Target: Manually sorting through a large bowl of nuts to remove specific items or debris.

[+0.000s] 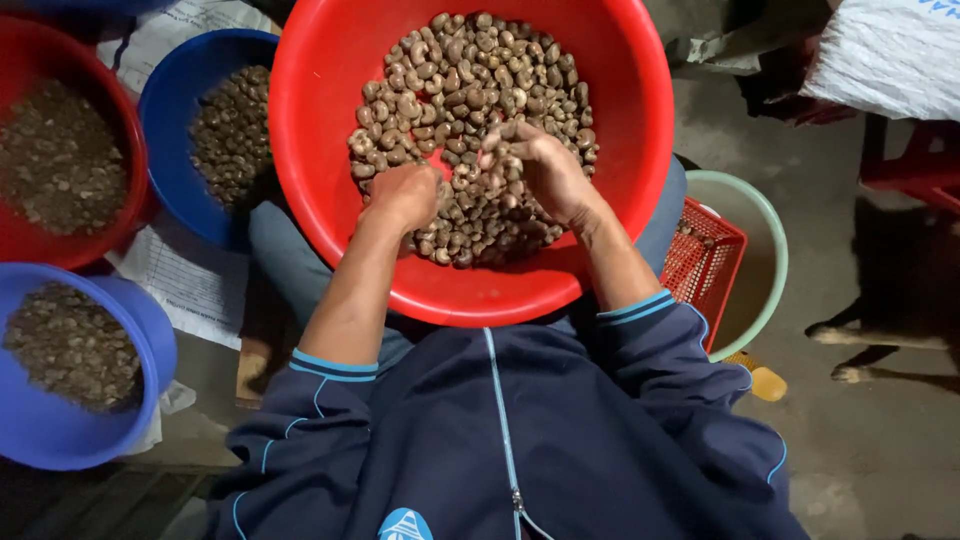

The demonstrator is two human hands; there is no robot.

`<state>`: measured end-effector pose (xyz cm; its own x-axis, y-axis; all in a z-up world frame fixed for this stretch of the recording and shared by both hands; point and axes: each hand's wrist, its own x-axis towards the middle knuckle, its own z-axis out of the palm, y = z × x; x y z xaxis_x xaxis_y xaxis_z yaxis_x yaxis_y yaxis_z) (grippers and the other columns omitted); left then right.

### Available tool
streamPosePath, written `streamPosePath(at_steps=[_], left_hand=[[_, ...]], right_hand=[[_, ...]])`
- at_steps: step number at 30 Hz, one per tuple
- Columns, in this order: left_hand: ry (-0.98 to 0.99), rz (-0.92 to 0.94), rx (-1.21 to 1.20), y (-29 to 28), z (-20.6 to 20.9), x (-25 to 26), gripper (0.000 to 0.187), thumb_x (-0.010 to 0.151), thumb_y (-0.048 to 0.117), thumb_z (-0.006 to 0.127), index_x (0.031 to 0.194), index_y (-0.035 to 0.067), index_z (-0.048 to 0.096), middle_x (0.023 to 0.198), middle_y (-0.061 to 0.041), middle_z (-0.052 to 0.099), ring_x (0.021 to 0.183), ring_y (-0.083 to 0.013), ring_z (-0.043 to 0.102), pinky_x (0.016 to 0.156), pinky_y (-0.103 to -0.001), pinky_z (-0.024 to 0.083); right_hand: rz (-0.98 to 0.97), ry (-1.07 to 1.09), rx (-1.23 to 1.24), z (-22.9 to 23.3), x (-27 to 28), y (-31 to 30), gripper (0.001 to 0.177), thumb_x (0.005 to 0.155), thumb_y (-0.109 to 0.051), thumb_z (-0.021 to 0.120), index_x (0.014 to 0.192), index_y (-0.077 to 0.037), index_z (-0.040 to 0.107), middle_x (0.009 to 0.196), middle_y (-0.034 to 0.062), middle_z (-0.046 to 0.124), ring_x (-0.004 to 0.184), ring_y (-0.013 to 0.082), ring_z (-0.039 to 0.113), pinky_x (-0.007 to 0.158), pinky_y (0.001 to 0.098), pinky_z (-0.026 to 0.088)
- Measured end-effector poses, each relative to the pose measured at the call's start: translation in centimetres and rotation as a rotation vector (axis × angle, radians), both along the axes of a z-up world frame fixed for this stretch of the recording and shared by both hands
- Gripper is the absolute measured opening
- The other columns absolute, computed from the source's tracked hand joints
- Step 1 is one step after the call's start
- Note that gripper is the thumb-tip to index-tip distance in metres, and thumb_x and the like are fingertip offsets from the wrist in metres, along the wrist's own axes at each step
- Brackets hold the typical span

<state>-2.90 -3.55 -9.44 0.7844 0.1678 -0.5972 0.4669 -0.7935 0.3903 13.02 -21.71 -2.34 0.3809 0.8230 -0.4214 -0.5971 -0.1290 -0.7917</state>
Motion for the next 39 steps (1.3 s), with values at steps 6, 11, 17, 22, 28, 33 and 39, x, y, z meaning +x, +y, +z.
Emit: streamPosePath(at_steps=[6, 11, 17, 22, 28, 33, 39], left_hand=[[-0.134, 0.203, -0.322, 0.0, 11.0, 0.5, 0.038, 0.106, 0.021, 0.060, 0.123, -0.013, 0.061, 0.143, -0.038, 0.051, 0.129, -0.0597, 0.051, 0.097, -0.077, 0.047], [-0.348, 0.493, -0.715, 0.9, 6.2, 1.4, 0.028, 0.099, 0.030, 0.063, 0.097, 0.002, 0.062, 0.086, -0.020, 0.061, 0.066, -0.0291, 0.059, 0.054, -0.043, 0.044], [-0.515, 0.746, -1.243, 1.8, 6.2, 2.4, 0.030, 0.092, 0.028, 0.061, 0.102, 0.000, 0.066, 0.083, -0.025, 0.070, 0.050, -0.0203, 0.063, 0.036, -0.025, 0.043], [-0.499, 0.767, -1.050, 1.3, 5.4, 1.7, 0.035, 0.104, 0.034, 0.060, 0.089, 0.003, 0.064, 0.070, -0.017, 0.066, 0.046, -0.0154, 0.060, 0.031, -0.021, 0.041], [0.098, 0.286, -0.317, -1.0, 7.9, 1.8, 0.033, 0.112, 0.031, 0.044, 0.125, 0.005, 0.061, 0.071, 0.002, 0.048, 0.046, -0.0093, 0.034, 0.041, -0.026, 0.036], [0.278, -0.041, -0.140, -2.1, 9.6, 2.3, 0.022, 0.105, 0.030, 0.062, 0.113, 0.010, 0.058, 0.088, -0.002, 0.053, 0.068, -0.0135, 0.053, 0.070, -0.028, 0.054], [0.116, -0.133, -0.255, -1.4, 5.6, 1.2, 0.035, 0.101, 0.020, 0.068, 0.129, 0.001, 0.059, 0.115, -0.026, 0.068, 0.107, -0.0504, 0.066, 0.085, -0.068, 0.055]], right_hand=[[0.049, -0.471, -0.302, -2.0, -1.1, -0.5, 0.043, 0.101, -0.048, 0.070, 0.074, -0.015, 0.069, 0.051, -0.0020, 0.056, 0.039, 0.0098, 0.041, 0.032, 0.0206, 0.041], [0.666, -1.122, -0.590, -0.9, -4.0, -0.1, 0.040, 0.091, -0.046, 0.069, 0.107, -0.011, 0.058, 0.089, 0.0218, 0.072, 0.091, 0.0472, 0.070, 0.076, 0.0593, 0.055], [0.871, -1.223, -0.639, -5.4, -3.9, -0.2, 0.038, 0.091, -0.048, 0.064, 0.107, -0.013, 0.061, 0.090, 0.0197, 0.074, 0.091, 0.0435, 0.072, 0.080, 0.0548, 0.057], [0.587, -0.913, -0.532, 2.4, -2.2, 0.3, 0.044, 0.098, -0.046, 0.060, 0.104, -0.002, 0.057, 0.089, 0.0301, 0.068, 0.091, 0.0541, 0.067, 0.078, 0.0631, 0.052], [-0.213, 0.063, 0.175, 4.4, 2.0, -0.7, 0.020, 0.095, -0.025, 0.059, 0.096, -0.008, 0.067, 0.074, 0.0016, 0.064, 0.058, 0.0100, 0.056, 0.050, 0.0224, 0.047], [-0.400, 0.033, 0.052, 4.6, 1.9, -0.7, 0.028, 0.094, -0.032, 0.069, 0.080, -0.010, 0.063, 0.075, 0.0053, 0.069, 0.057, 0.0129, 0.062, 0.044, 0.0249, 0.050], [0.194, -1.166, -0.502, 0.5, -1.3, -0.4, 0.035, 0.100, -0.043, 0.067, 0.117, -0.012, 0.064, 0.095, 0.0193, 0.075, 0.089, 0.0472, 0.071, 0.074, 0.0612, 0.055]])
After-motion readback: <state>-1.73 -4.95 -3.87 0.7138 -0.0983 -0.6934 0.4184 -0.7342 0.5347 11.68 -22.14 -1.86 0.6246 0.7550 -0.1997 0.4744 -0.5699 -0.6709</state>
